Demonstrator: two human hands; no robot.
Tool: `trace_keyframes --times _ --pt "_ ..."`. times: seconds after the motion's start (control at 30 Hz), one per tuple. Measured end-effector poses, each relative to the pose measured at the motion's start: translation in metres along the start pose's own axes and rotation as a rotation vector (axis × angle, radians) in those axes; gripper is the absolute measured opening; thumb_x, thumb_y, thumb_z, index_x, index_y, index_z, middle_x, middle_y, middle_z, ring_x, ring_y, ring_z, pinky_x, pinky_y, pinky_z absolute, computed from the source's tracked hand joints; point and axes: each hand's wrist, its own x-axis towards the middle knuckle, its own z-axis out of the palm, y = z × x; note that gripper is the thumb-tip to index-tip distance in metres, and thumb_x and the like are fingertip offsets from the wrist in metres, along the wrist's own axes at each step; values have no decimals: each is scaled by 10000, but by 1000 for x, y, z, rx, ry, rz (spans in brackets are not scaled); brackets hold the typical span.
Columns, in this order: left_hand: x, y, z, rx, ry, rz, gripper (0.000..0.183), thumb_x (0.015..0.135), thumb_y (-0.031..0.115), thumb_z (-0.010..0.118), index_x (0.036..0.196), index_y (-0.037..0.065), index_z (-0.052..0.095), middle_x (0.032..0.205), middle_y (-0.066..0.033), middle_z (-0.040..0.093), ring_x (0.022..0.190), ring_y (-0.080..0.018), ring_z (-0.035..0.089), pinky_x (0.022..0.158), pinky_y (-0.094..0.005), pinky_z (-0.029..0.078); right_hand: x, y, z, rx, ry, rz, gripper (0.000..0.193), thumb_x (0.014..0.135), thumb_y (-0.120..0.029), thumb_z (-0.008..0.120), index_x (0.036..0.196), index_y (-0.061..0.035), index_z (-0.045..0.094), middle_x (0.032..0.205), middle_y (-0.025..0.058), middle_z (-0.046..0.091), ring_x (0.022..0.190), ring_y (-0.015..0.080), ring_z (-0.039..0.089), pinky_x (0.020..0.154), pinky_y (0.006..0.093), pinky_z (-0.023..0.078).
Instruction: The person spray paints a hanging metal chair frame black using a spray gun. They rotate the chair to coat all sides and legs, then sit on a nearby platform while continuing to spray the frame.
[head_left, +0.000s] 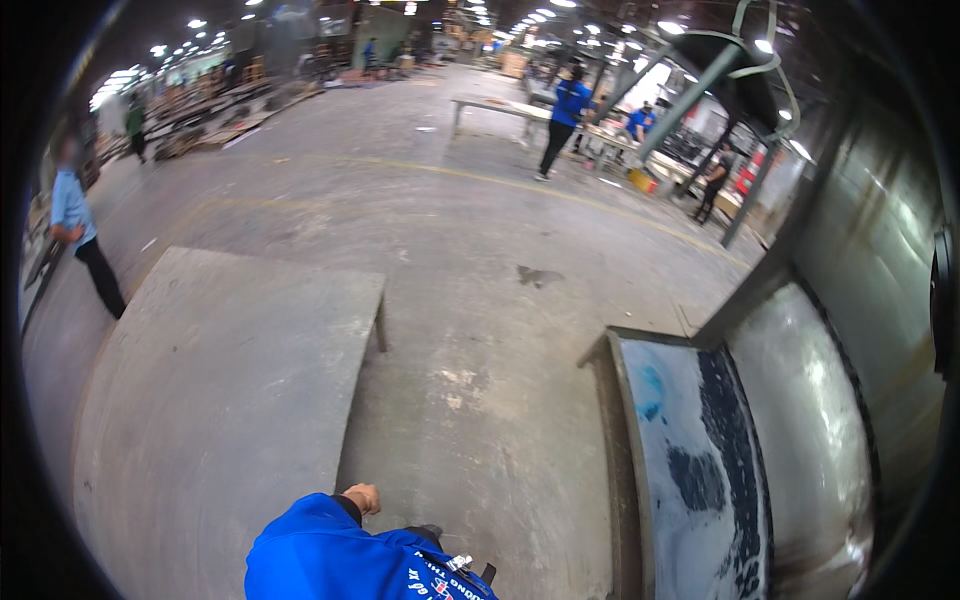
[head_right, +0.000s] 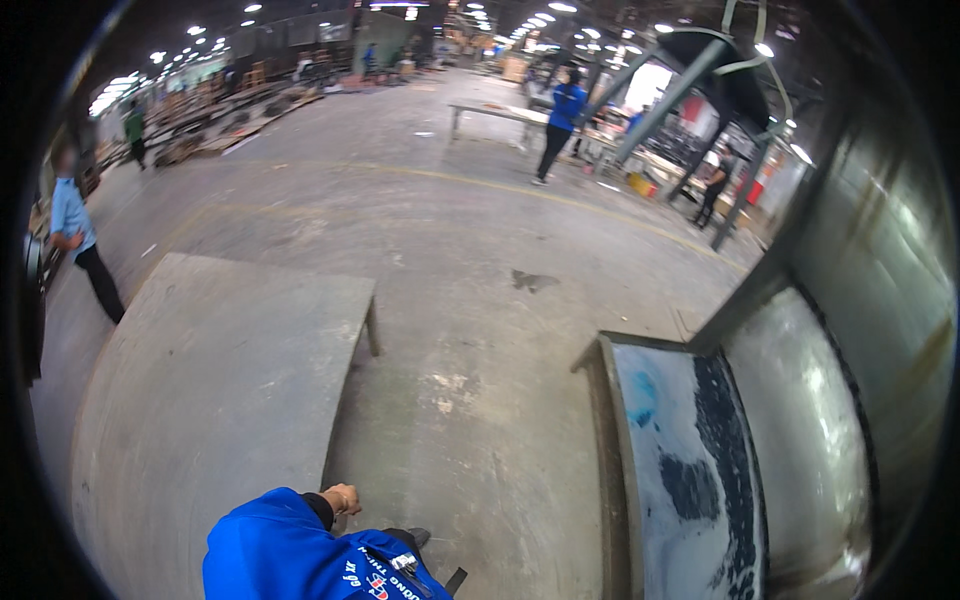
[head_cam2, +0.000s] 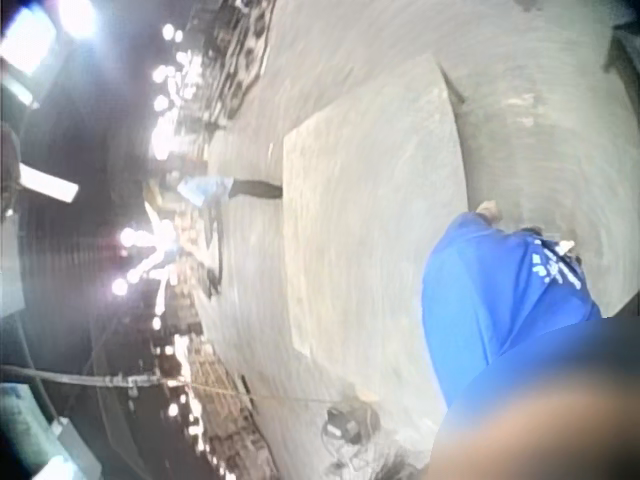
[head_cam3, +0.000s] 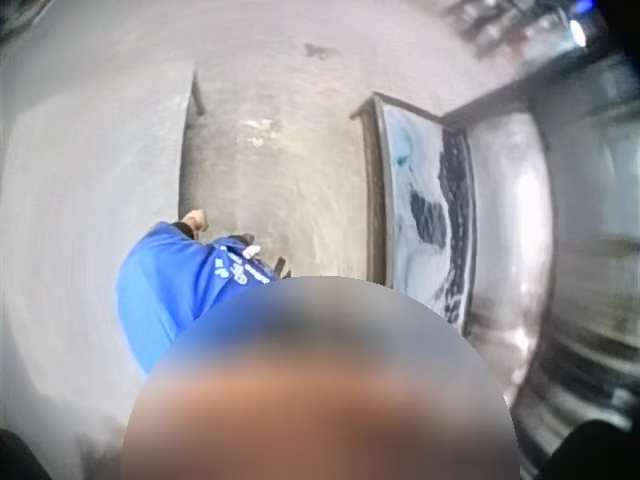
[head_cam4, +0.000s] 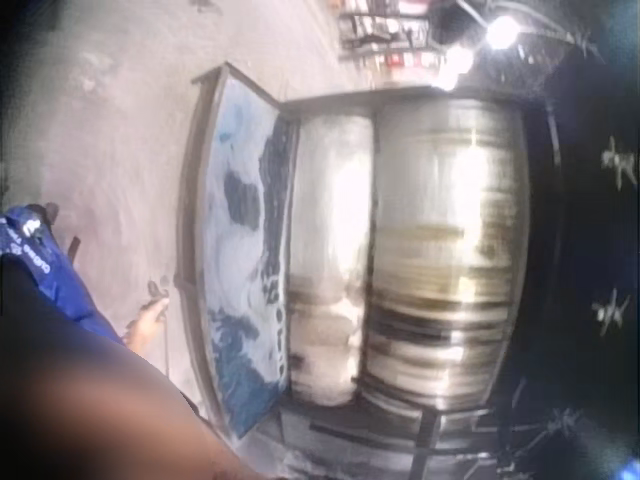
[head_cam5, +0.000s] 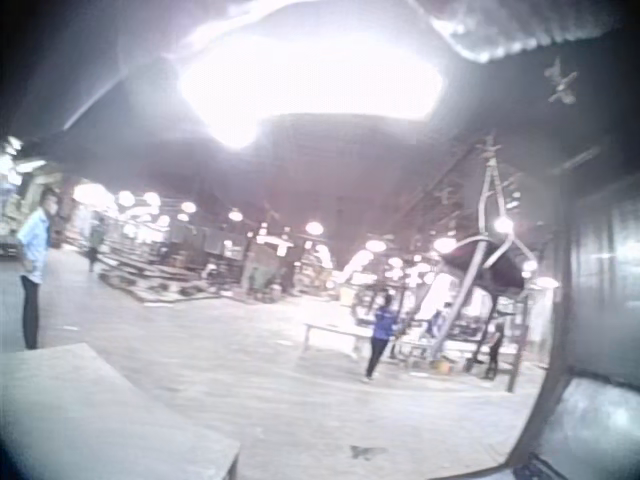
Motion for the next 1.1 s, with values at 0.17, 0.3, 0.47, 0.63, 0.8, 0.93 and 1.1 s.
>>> trace_keyframes --times 0.17,0.3,0.47,0.63,0.8,0.93,1.1 --pt "-11 2 -45 -172 147 78 431 888 397 702 1216 123 761 1231 -168 736 1180 -364 690 999 -475 560 4 -16 57 65 -76 -115 620 1007 -616 592 1104 -15 707 935 79 669 800 193 601 698 367 504" --pt "-15 -20 -60 -357 295 68 433 904 482 693 1120 121 797 1056 -128 785 1076 -326 733 961 -445 571 -6 -25 76 5 -169 -82 622 1000 -621 601 1103 -18 713 935 75 668 809 190 598 708 368 503" --pt "-10 -73 -11 -601 248 -54 401 943 451 627 1007 104 818 914 -72 803 942 -245 773 916 -382 589 -15 -14 66 -45 -252 -36 624 992 -627 611 1101 -23 720 934 69 666 820 187 595 721 370 502" --pt "-24 -131 96 -366 2 -132 451 921 474 625 1097 97 797 1000 -97 799 1010 -256 761 942 -383 581 -8 22 30 -78 -304 11 631 988 -639 608 1107 -31 724 927 64 659 823 185 586 728 370 499" --pt "-65 -156 159 -109 -8 -52 626 909 505 645 1371 83 660 1325 -200 686 1251 -362 646 1078 -432 503 -20 66 -22 -12 -223 -101 652 997 -649 583 1149 -28 711 932 67 649 824 191 575 735 380 497" --pt "-101 -151 164 -203 111 29 794 900 474 682 1537 57 456 1428 -258 601 1339 -410 569 1135 -456 455 -29 102 -60 -46 -211 -5 671 1007 -645 566 1182 -11 699 986 86 657 880 219 583 799 393 509" --pt "-126 -141 138 -238 324 110 909 895 429 700 1602 40 283 1438 -328 552 1321 -450 566 1122 -488 462 -41 139 -86 2 -167 64 723 1004 -664 551 1258 -1 690 1051 97 663 946 241 588 864 389 510"
